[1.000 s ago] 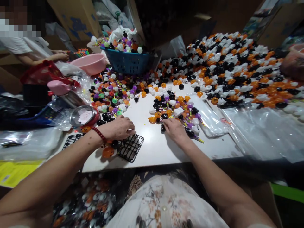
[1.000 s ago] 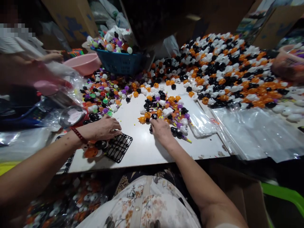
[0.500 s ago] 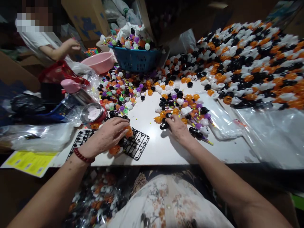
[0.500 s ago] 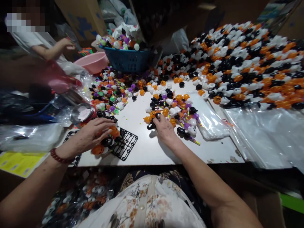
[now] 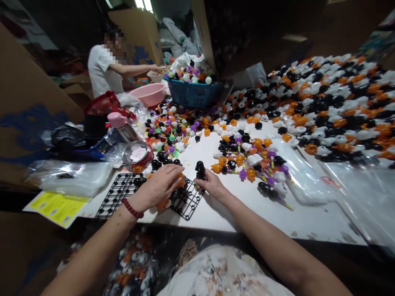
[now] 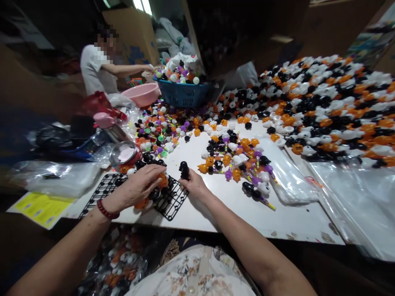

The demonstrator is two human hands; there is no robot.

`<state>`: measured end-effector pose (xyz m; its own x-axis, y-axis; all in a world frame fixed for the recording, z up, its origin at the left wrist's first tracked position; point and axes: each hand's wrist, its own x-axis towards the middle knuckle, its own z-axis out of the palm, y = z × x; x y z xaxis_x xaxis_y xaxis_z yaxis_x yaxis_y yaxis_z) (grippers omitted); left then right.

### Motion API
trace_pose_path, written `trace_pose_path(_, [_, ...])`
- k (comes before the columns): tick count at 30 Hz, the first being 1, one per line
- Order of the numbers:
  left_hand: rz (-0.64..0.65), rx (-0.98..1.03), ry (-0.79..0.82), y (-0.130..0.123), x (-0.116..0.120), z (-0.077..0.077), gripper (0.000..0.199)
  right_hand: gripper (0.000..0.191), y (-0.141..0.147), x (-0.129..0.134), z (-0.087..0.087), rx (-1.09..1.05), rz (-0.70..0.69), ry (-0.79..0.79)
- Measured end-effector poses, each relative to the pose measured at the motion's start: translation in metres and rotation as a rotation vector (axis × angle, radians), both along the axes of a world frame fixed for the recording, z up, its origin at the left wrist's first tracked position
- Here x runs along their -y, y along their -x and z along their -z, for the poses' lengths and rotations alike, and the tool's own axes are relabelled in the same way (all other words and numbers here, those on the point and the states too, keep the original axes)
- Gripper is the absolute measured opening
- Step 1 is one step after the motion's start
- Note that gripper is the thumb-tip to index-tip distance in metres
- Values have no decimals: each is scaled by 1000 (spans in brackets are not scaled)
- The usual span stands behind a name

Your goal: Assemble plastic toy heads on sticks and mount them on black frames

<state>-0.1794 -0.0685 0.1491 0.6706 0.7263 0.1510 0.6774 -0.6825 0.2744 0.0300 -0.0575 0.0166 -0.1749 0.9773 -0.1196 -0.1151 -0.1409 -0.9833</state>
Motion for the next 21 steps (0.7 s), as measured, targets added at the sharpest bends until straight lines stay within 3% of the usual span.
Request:
trace_pose_path(7, [-22, 23, 8, 0, 2, 4, 37, 31, 1, 4, -8, 31, -29, 24])
trace_pose_path(13, [-27, 51, 21, 1, 0, 7, 39, 11, 6, -2, 2, 267, 48, -141])
trace_pose_path(17, [-29, 68, 25, 3, 0, 8, 39, 10, 7, -5, 4, 403, 68, -255])
trace_pose_path(21, [-29, 73, 32, 4, 0, 9, 40, 11, 7, -5, 1, 443, 68, -257])
